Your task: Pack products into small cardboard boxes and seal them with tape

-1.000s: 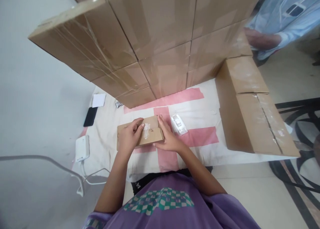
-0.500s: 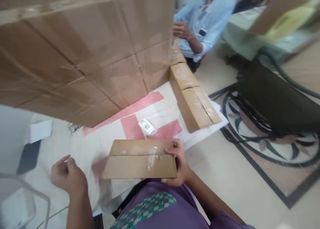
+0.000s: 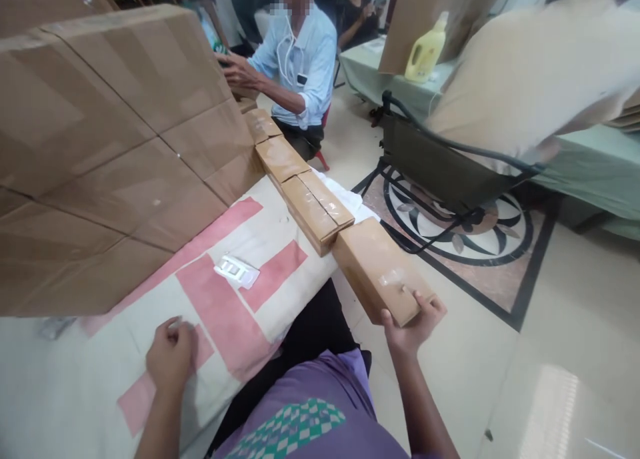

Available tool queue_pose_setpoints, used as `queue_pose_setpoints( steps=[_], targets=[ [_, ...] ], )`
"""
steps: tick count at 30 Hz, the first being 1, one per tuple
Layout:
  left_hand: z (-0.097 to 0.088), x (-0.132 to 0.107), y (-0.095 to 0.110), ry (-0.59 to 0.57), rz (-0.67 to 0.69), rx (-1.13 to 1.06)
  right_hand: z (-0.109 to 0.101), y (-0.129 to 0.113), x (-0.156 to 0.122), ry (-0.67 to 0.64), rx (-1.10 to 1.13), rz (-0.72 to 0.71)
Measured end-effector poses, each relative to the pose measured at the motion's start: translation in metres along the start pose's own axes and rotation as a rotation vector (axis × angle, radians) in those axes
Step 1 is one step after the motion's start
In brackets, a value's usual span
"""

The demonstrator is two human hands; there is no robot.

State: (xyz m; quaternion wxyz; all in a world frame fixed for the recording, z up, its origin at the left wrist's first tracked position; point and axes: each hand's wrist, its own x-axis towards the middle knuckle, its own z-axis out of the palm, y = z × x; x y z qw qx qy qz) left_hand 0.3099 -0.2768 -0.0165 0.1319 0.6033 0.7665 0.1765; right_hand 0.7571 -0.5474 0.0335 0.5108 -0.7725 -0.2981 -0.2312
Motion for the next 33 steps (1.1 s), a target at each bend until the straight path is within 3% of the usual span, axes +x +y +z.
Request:
queue_pose_setpoints(
  steps=[5, 15, 20, 26, 33],
  targets=[
    [-0.002, -0.005, 0.006, 0.015, 0.078, 0.029, 0.03, -0.004, -0.011, -0.109, 0.017, -0.046],
    [-0.004, -0.004, 0.005, -0.003, 0.12, 0.003, 0.042, -0.021, -0.005, -0.116, -0.048, -0.106],
    [-0.004, -0.003, 0.007, -0.013, 0.113, -0.007, 0.038, -0.032, -0.013, -0.153, -0.076, -0.026],
    [-0.001, -0.002, 0.006, -0.005, 0.118, -0.019, 0.057, -0.035, -0.026, -0.169, -0.051, -0.05],
    [0.0, -0.001, 0.0, -0.025, 0.162, -0.074, 0.072, -0.036, -0.022, -0.186, -0.022, -0.071]
  ],
)
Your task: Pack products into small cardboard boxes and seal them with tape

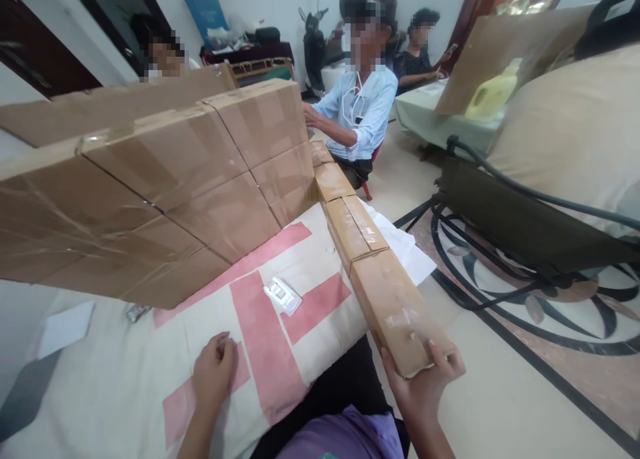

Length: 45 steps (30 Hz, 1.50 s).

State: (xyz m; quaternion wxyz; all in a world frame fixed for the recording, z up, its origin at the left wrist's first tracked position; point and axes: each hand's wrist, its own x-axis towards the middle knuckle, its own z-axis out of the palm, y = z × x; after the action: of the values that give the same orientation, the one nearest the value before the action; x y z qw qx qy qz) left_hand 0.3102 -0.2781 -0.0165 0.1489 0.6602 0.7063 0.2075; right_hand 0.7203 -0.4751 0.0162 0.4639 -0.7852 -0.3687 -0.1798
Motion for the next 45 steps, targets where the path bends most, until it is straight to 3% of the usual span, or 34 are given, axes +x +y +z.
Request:
queue_pose_setpoints(
  steps=[8, 14, 22, 26, 30, 32, 34, 37, 39, 42, 45],
  targets=[
    [-0.002, 0.001, 0.001, -0.009, -0.033, 0.005, -0.003, -0.017, 0.007, -0.042, 0.001, 0.074],
    [-0.002, 0.001, -0.003, -0.034, -0.026, 0.04, -0.018, -0.014, 0.01, -0.135, 0.022, 0.013],
    [-0.001, 0.002, -0.003, -0.028, -0.026, 0.034, -0.029, -0.025, 0.023, -0.091, 0.004, -0.078],
    [0.003, 0.003, -0.008, -0.035, -0.023, 0.029, -0.035, -0.042, 0.027, -0.019, -0.002, -0.187],
    [0.005, 0.004, -0.007, -0.022, -0.006, -0.026, -0.035, -0.076, 0.021, 0.021, 0.105, -0.386],
    [0.005, 0.004, -0.005, -0.025, 0.004, -0.077, -0.025, -0.1, 0.012, -0.088, 0.216, -0.436],
    [0.005, 0.004, -0.004, -0.013, 0.014, -0.14, -0.004, -0.127, -0.001, -0.291, 0.334, -0.49],
    [0.006, 0.003, -0.004, 0.004, 0.025, -0.215, 0.048, -0.168, -0.032, -0.705, 0.415, -0.619],
    [0.008, 0.002, -0.005, 0.007, 0.043, -0.256, 0.087, -0.189, -0.06, -0.889, 0.361, -0.659],
    [0.009, 0.002, -0.005, 0.006, 0.089, -0.296, 0.134, -0.2, -0.101, -1.008, 0.28, -0.74],
    [0.01, 0.002, -0.004, 0.006, 0.113, -0.294, 0.156, -0.197, -0.123, -1.015, 0.249, -0.748]
  ],
)
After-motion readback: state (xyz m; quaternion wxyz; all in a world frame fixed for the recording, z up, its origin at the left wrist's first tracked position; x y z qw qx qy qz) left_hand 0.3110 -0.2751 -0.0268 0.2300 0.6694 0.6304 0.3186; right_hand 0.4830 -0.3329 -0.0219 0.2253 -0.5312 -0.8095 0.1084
